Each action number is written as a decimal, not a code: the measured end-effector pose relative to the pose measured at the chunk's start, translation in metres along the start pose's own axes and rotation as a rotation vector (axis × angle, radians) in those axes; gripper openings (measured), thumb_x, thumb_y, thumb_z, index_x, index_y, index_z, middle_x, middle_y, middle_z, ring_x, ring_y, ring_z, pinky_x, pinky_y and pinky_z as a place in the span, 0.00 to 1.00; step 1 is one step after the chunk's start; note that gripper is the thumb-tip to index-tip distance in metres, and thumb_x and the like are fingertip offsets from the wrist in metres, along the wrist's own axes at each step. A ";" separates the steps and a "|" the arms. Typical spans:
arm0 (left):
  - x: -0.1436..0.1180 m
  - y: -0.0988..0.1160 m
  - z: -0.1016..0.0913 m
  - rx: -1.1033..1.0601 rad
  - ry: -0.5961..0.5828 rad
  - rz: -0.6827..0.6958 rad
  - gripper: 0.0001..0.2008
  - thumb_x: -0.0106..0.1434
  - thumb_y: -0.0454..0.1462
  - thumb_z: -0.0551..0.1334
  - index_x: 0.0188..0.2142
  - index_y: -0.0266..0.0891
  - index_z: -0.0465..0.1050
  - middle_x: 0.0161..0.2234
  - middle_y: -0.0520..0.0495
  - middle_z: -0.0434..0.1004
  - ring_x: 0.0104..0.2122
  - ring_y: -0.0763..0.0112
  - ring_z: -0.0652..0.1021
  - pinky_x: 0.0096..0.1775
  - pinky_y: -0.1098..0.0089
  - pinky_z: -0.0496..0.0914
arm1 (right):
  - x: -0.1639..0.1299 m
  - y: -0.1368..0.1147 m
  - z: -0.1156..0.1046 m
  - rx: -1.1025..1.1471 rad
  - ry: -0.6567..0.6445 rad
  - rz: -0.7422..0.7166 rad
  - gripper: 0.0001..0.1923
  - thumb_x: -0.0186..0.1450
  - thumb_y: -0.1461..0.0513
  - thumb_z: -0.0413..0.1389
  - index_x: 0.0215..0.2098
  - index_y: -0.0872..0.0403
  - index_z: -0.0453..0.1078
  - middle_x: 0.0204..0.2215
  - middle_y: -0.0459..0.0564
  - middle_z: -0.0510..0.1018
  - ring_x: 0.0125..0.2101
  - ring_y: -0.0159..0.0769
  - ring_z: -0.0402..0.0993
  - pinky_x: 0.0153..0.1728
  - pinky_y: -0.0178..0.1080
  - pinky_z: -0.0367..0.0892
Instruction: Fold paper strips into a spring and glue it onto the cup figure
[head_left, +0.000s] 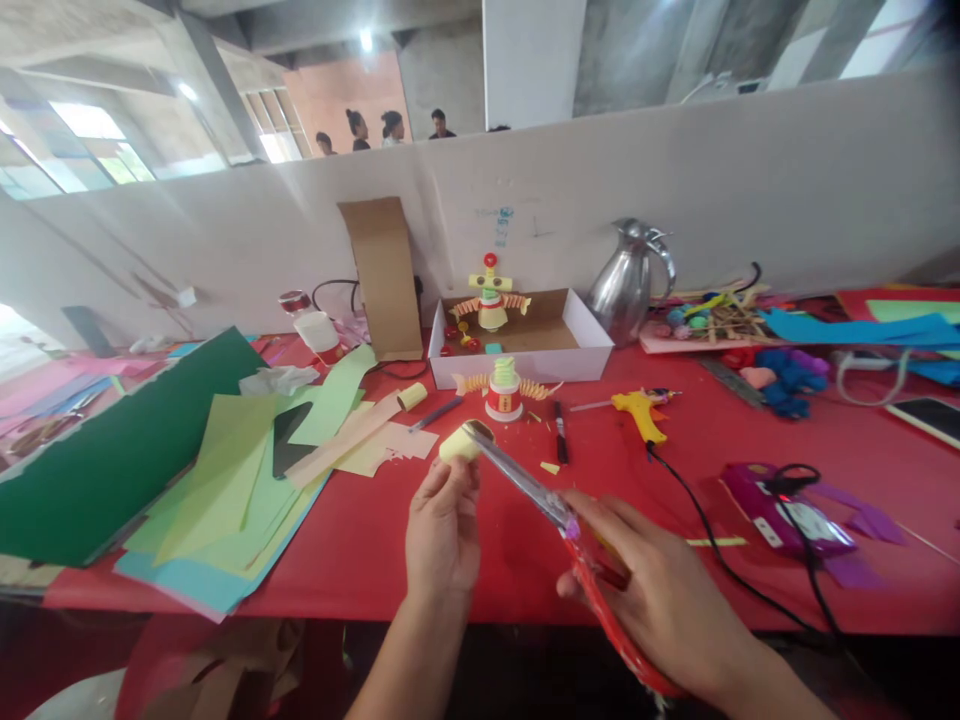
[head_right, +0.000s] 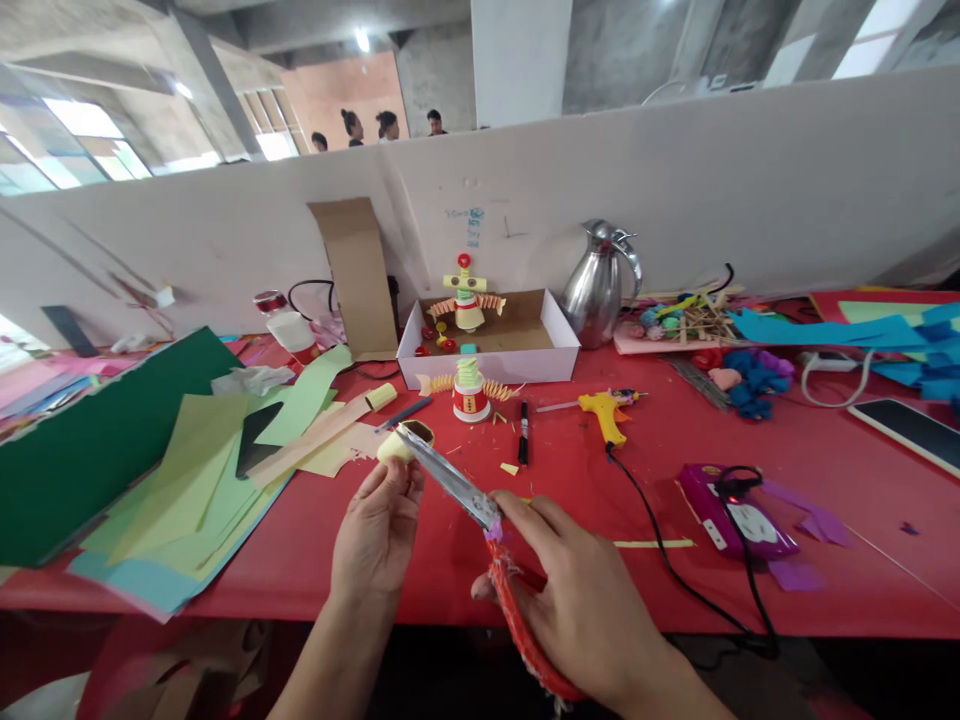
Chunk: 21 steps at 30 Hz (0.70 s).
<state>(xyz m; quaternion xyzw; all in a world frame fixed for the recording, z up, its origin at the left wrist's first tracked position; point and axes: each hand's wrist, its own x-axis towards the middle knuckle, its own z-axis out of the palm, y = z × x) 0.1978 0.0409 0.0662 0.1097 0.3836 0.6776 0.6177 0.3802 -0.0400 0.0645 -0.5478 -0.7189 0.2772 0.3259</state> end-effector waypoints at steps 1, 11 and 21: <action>0.000 0.001 0.000 -0.002 -0.003 0.006 0.05 0.51 0.27 0.71 0.26 0.34 0.78 0.29 0.50 0.78 0.30 0.78 0.77 0.38 0.77 0.72 | 0.000 0.002 -0.002 -0.092 0.031 -0.016 0.25 0.66 0.53 0.56 0.60 0.47 0.62 0.48 0.56 0.76 0.34 0.41 0.81 0.32 0.39 0.77; -0.003 -0.001 0.000 0.019 0.002 0.017 0.05 0.51 0.28 0.72 0.27 0.35 0.79 0.31 0.49 0.79 0.32 0.77 0.78 0.42 0.74 0.73 | -0.001 0.011 0.001 -0.144 0.053 -0.052 0.24 0.69 0.55 0.54 0.62 0.47 0.60 0.51 0.54 0.75 0.35 0.37 0.82 0.36 0.37 0.77; 0.001 -0.010 -0.004 0.035 -0.009 0.143 0.05 0.50 0.29 0.73 0.26 0.36 0.80 0.37 0.48 0.76 0.36 0.75 0.78 0.45 0.73 0.73 | -0.007 0.005 0.008 -0.172 0.108 -0.109 0.21 0.70 0.56 0.51 0.59 0.52 0.66 0.45 0.56 0.80 0.39 0.42 0.82 0.35 0.39 0.79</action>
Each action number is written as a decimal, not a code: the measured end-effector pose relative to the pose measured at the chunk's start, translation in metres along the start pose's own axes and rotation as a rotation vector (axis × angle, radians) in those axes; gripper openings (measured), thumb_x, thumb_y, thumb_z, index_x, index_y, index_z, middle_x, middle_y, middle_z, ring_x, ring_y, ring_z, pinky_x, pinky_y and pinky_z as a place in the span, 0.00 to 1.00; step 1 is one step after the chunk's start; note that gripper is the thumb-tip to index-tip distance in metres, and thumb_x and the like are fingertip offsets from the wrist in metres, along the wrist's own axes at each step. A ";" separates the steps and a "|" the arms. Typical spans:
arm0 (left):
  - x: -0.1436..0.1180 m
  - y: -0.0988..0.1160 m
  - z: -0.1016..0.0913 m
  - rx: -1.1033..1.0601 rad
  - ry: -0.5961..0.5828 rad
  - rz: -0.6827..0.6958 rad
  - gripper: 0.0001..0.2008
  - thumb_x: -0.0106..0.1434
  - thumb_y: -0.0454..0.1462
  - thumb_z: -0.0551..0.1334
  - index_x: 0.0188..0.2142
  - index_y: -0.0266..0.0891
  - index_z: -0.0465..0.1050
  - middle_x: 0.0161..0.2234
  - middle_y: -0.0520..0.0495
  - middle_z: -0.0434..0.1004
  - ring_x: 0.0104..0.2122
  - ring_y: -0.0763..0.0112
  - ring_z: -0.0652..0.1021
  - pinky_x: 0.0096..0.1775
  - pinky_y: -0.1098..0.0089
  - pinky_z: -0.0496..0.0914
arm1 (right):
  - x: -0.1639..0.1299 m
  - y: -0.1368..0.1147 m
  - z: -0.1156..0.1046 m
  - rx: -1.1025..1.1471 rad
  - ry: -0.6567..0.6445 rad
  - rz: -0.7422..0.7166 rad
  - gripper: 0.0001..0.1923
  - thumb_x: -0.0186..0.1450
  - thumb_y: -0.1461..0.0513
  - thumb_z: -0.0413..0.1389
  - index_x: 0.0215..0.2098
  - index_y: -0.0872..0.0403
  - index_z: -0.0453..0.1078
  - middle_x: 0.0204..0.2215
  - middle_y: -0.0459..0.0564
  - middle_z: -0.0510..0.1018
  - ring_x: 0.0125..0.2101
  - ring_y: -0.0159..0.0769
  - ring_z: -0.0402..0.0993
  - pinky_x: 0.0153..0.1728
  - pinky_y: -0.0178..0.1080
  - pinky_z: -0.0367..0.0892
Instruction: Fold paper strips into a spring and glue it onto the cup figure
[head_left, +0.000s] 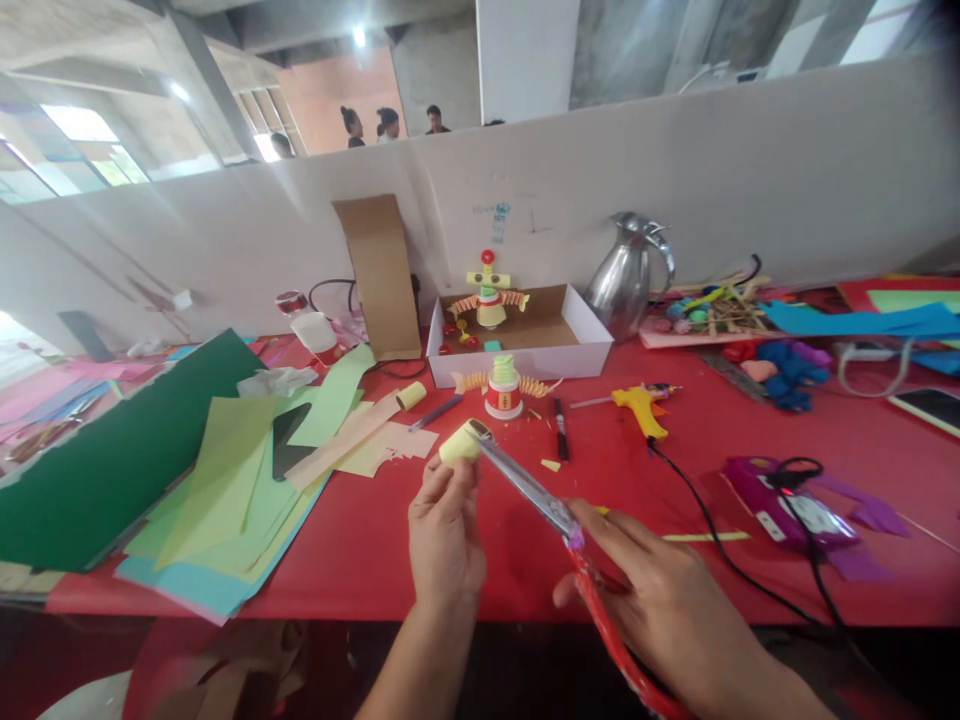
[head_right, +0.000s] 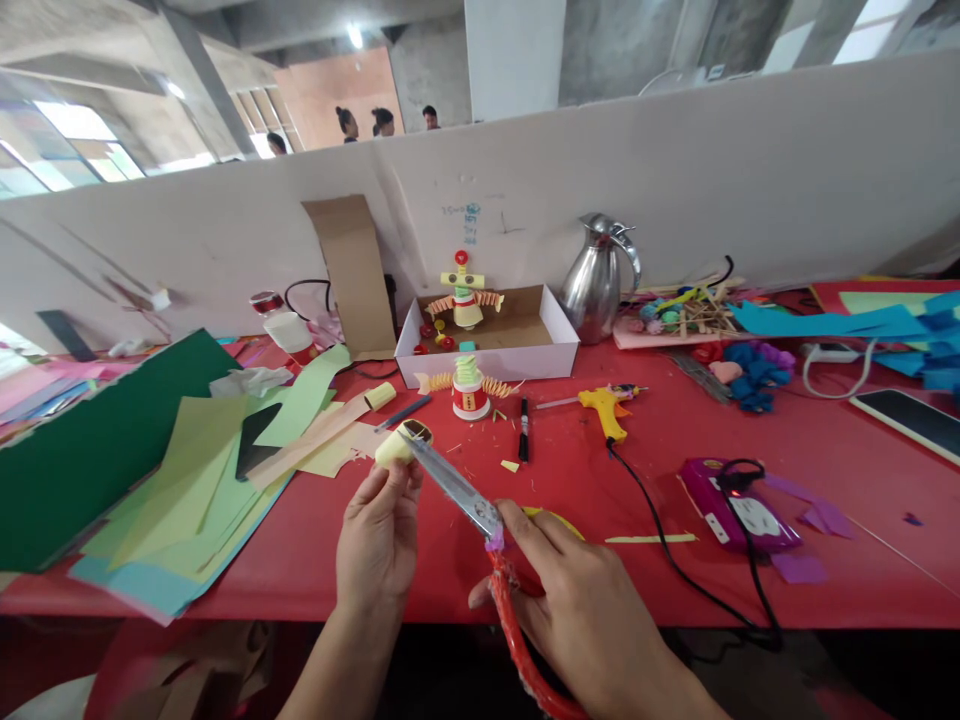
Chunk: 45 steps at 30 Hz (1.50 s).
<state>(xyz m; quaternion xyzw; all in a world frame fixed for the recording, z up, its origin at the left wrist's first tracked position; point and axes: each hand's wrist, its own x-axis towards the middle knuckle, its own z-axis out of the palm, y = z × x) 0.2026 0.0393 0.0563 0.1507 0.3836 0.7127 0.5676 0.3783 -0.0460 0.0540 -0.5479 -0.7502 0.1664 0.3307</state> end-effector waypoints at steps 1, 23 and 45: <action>0.001 -0.001 -0.001 -0.004 -0.001 0.013 0.06 0.49 0.29 0.73 0.26 0.36 0.80 0.37 0.49 0.76 0.37 0.75 0.78 0.45 0.73 0.73 | -0.001 0.000 0.001 0.051 -0.025 0.017 0.21 0.70 0.56 0.51 0.59 0.51 0.66 0.43 0.56 0.81 0.37 0.41 0.82 0.35 0.38 0.78; -0.004 0.009 -0.006 0.025 -0.089 0.089 0.05 0.49 0.32 0.74 0.25 0.40 0.81 0.40 0.49 0.74 0.44 0.71 0.76 0.51 0.69 0.72 | -0.002 -0.004 0.001 0.222 -0.116 0.201 0.23 0.68 0.54 0.54 0.60 0.48 0.62 0.47 0.54 0.79 0.26 0.37 0.81 0.28 0.38 0.76; 0.003 -0.015 -0.011 0.199 -0.132 0.225 0.06 0.53 0.39 0.73 0.31 0.42 0.83 0.49 0.47 0.65 0.52 0.66 0.69 0.54 0.68 0.67 | 0.002 -0.012 -0.013 0.232 -0.189 0.279 0.23 0.63 0.57 0.58 0.56 0.50 0.65 0.43 0.54 0.79 0.36 0.41 0.79 0.39 0.40 0.72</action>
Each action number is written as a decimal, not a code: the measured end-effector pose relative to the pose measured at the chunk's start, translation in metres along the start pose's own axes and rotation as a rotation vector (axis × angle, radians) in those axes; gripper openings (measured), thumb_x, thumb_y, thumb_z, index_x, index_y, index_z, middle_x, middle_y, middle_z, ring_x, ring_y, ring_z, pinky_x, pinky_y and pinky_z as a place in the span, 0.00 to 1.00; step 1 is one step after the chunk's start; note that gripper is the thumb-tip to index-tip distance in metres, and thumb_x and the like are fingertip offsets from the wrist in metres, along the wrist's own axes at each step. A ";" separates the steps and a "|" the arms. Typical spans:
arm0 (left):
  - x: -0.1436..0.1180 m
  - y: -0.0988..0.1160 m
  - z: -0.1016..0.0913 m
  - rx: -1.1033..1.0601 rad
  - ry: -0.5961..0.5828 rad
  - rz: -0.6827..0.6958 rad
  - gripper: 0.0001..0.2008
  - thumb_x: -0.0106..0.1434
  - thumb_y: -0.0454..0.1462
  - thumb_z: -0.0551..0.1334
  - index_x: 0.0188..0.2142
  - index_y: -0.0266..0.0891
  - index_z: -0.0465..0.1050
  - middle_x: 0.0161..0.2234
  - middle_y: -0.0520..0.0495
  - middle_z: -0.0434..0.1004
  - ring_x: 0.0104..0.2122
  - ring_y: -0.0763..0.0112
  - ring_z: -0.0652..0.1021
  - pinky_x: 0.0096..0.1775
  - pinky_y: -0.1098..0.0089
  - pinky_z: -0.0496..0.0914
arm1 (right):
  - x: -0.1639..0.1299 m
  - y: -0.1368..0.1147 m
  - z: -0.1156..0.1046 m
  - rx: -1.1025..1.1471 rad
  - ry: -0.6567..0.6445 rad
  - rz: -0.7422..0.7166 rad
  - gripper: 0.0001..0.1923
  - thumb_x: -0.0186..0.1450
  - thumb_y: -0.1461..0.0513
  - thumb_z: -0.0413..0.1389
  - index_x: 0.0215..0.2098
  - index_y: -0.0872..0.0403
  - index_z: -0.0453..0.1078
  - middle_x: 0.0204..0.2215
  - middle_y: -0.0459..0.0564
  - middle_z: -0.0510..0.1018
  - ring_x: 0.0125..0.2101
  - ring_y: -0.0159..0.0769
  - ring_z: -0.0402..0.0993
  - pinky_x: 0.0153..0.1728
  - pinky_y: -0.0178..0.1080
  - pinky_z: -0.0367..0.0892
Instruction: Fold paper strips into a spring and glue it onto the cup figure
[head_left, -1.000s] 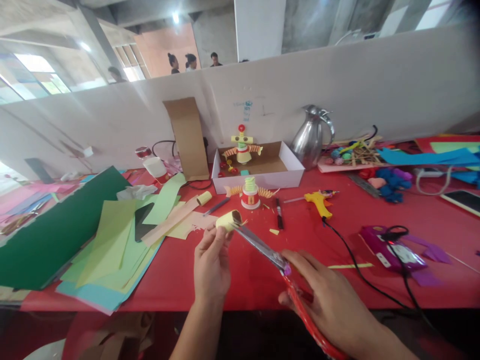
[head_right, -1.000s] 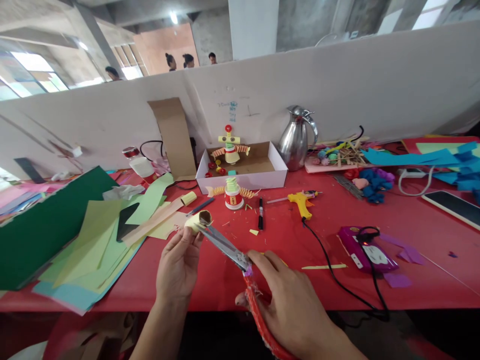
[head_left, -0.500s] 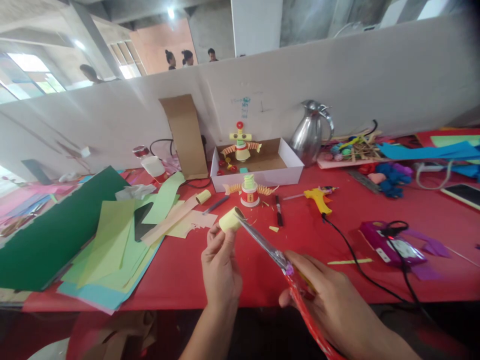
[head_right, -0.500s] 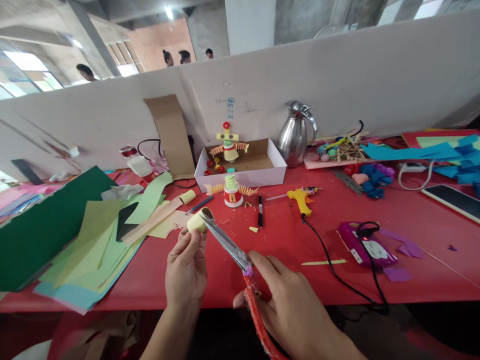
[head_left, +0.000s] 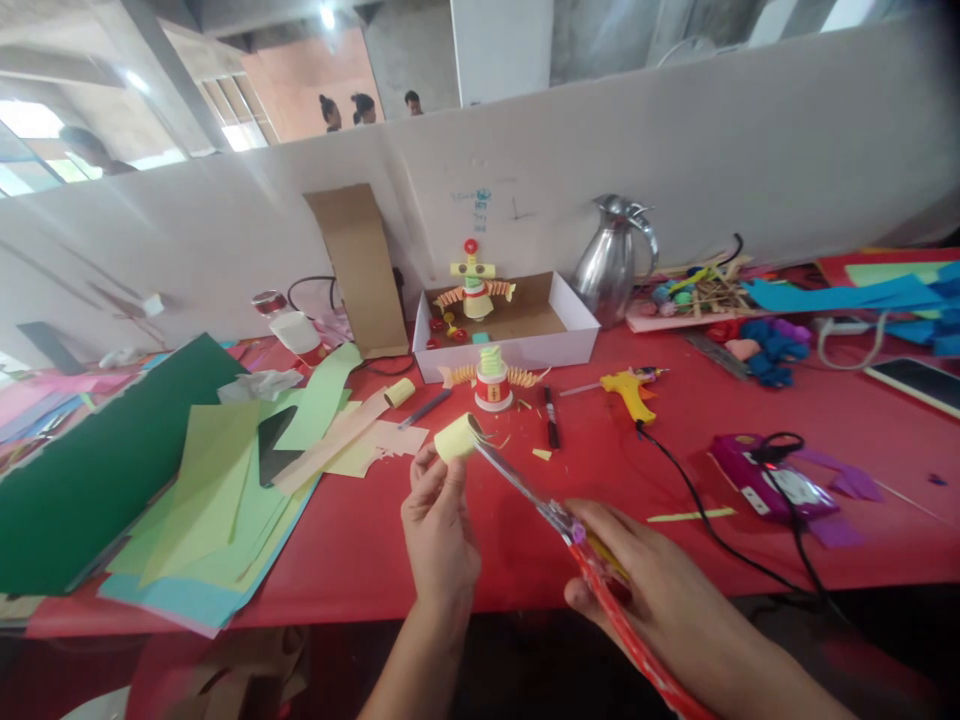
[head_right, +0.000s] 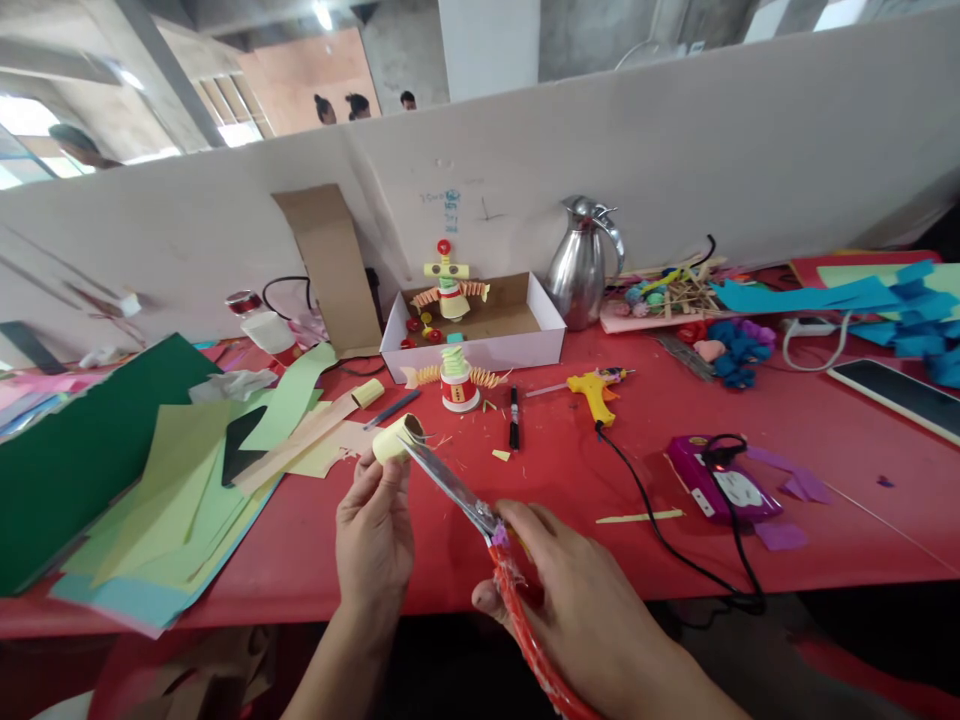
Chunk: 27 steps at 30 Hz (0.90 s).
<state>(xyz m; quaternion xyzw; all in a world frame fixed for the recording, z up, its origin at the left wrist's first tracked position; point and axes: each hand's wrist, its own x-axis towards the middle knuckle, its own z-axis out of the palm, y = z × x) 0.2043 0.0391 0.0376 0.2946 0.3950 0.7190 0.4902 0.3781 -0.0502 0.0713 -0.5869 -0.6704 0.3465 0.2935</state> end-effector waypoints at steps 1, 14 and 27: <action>0.000 -0.001 -0.001 0.033 -0.016 0.030 0.06 0.54 0.39 0.72 0.32 0.42 0.83 0.49 0.47 0.65 0.53 0.66 0.68 0.54 0.68 0.66 | 0.000 -0.001 -0.001 -0.008 0.009 -0.005 0.23 0.63 0.57 0.59 0.56 0.50 0.65 0.44 0.54 0.79 0.37 0.41 0.78 0.40 0.40 0.71; -0.006 -0.016 -0.006 0.325 0.010 0.382 0.04 0.58 0.38 0.69 0.28 0.42 0.81 0.48 0.48 0.67 0.50 0.70 0.71 0.55 0.69 0.65 | -0.006 -0.011 0.001 0.145 -0.043 0.083 0.19 0.66 0.58 0.54 0.55 0.49 0.65 0.38 0.50 0.81 0.33 0.38 0.80 0.32 0.35 0.72; -0.001 -0.020 -0.012 0.387 -0.038 0.537 0.05 0.57 0.33 0.69 0.30 0.47 0.81 0.44 0.50 0.65 0.43 0.72 0.71 0.45 0.71 0.69 | -0.007 -0.008 -0.001 0.138 -0.041 0.069 0.19 0.68 0.54 0.53 0.55 0.49 0.65 0.35 0.50 0.82 0.31 0.38 0.81 0.30 0.35 0.74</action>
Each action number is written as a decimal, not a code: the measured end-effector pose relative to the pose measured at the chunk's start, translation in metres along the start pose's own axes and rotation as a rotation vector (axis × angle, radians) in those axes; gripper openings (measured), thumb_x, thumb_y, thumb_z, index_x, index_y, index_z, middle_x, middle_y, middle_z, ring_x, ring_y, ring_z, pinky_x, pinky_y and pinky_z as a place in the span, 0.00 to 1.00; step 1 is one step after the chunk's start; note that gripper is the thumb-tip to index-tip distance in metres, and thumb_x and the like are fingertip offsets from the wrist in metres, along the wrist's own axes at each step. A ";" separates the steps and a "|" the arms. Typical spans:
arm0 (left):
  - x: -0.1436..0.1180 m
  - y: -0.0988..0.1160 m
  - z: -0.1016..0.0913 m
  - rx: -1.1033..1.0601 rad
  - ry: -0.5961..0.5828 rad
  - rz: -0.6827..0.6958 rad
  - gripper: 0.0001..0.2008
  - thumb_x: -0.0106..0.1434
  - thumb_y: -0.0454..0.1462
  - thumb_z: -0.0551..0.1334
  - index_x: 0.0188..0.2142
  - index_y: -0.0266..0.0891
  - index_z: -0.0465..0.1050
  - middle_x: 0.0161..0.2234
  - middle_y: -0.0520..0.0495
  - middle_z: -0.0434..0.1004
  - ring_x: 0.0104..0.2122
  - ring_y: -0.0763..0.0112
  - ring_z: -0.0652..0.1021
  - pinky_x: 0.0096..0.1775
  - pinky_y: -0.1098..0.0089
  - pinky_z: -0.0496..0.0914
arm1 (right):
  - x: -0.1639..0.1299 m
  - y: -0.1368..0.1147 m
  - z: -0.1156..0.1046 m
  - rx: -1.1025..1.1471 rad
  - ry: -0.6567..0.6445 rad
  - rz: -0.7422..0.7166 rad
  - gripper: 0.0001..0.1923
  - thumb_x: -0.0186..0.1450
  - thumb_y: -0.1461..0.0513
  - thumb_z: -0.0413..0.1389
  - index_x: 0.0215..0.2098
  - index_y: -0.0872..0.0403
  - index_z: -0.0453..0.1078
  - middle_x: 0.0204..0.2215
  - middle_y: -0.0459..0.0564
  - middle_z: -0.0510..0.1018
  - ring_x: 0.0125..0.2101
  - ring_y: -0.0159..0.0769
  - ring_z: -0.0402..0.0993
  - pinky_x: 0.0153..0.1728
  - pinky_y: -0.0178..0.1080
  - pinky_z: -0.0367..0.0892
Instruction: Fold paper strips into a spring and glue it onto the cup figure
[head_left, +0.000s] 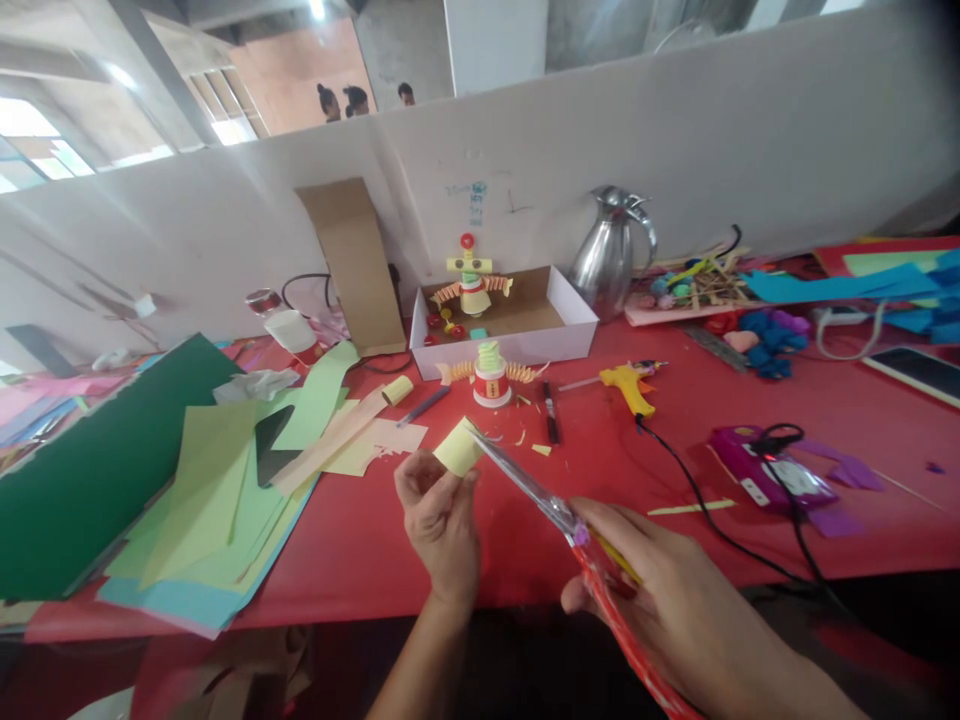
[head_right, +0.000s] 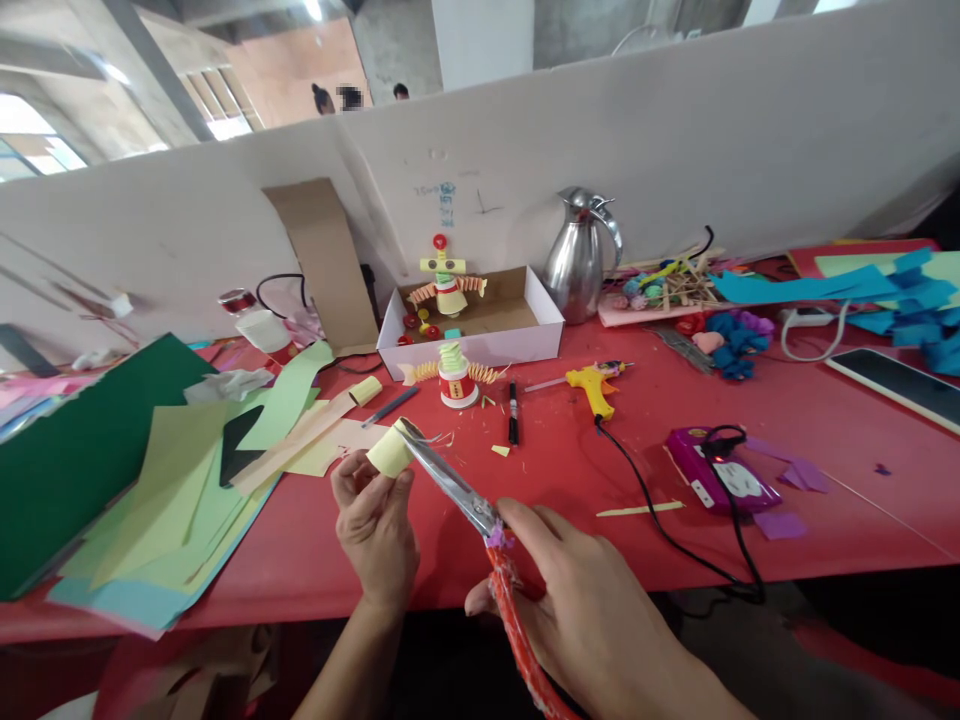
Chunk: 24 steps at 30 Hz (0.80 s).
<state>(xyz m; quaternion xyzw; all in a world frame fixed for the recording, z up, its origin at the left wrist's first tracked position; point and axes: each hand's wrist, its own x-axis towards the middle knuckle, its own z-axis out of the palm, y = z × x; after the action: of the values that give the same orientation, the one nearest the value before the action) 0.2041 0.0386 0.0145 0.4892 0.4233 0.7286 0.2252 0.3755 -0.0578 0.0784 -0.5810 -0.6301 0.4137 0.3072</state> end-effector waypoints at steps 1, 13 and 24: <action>0.000 0.000 -0.001 0.014 0.000 0.013 0.06 0.56 0.33 0.69 0.30 0.48 0.81 0.43 0.50 0.65 0.43 0.72 0.71 0.45 0.71 0.68 | 0.000 0.001 0.000 -0.012 0.005 -0.008 0.19 0.68 0.54 0.54 0.55 0.49 0.65 0.36 0.50 0.82 0.31 0.38 0.82 0.30 0.35 0.74; 0.029 0.035 -0.009 -0.619 -0.188 -1.006 0.08 0.53 0.41 0.72 0.29 0.40 0.79 0.36 0.47 0.76 0.38 0.69 0.75 0.47 0.61 0.72 | 0.000 0.020 -0.007 -0.046 0.037 -0.059 0.19 0.69 0.58 0.52 0.57 0.49 0.65 0.39 0.51 0.81 0.34 0.37 0.82 0.33 0.35 0.76; 0.021 0.035 -0.009 -0.399 -0.122 -0.636 0.04 0.52 0.38 0.73 0.27 0.41 0.82 0.45 0.46 0.74 0.50 0.62 0.73 0.52 0.58 0.71 | 0.001 0.007 -0.006 -0.087 0.056 -0.054 0.21 0.65 0.53 0.58 0.54 0.50 0.67 0.39 0.52 0.81 0.31 0.39 0.81 0.30 0.37 0.74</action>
<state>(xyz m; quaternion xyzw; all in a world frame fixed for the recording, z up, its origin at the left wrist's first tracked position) 0.1897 0.0320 0.0530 0.3224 0.3897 0.6600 0.5555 0.3843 -0.0557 0.0747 -0.5881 -0.6539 0.3611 0.3102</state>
